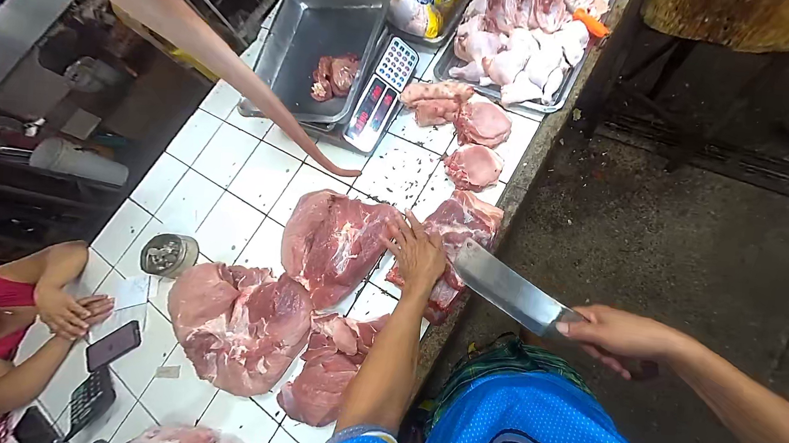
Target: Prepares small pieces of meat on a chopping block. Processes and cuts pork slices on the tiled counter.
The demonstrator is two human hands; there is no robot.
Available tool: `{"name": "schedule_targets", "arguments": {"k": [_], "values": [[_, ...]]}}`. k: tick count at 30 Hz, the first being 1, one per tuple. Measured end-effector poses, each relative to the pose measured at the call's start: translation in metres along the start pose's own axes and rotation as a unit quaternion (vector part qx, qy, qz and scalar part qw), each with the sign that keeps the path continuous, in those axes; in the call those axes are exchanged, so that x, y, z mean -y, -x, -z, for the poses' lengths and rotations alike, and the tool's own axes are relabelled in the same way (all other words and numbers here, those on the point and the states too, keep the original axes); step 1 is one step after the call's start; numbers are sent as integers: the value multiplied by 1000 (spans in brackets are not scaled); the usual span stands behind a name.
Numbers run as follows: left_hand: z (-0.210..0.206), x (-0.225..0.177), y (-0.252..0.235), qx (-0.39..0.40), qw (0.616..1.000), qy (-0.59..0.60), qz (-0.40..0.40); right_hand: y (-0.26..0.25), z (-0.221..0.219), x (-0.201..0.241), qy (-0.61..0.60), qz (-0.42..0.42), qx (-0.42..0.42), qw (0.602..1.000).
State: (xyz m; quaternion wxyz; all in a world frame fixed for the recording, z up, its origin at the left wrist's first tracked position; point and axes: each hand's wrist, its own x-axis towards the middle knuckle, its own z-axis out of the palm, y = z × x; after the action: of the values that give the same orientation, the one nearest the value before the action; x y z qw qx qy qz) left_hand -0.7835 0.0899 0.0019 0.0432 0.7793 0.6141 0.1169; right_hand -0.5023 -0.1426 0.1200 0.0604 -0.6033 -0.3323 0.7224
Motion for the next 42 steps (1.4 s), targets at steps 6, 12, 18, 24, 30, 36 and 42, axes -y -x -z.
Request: {"name": "schedule_targets", "arguments": {"k": [6,12,18,24,30,36,42], "values": [[74,15,-6,150,945,200,211,16,-46,-18,330,89,-240,909],[68,9,-25,322,919,165,157,6,-55,-33,440,164,-351,810],[81,22,-5,259,775,518,252,-6,-30,-70,277,245,-341,864],[114,11,-46,151,745,590,273,-24,17,-55,154,221,-324,907],[178,26,-161,-59,644,742,178,-53,69,-11,105,209,-303,924],[153,16,-97,-100,799,523,281,-61,89,-1,67,207,-269,938],[112,32,123,-137,771,438,442,-60,86,10,81,188,-204,957]]}}
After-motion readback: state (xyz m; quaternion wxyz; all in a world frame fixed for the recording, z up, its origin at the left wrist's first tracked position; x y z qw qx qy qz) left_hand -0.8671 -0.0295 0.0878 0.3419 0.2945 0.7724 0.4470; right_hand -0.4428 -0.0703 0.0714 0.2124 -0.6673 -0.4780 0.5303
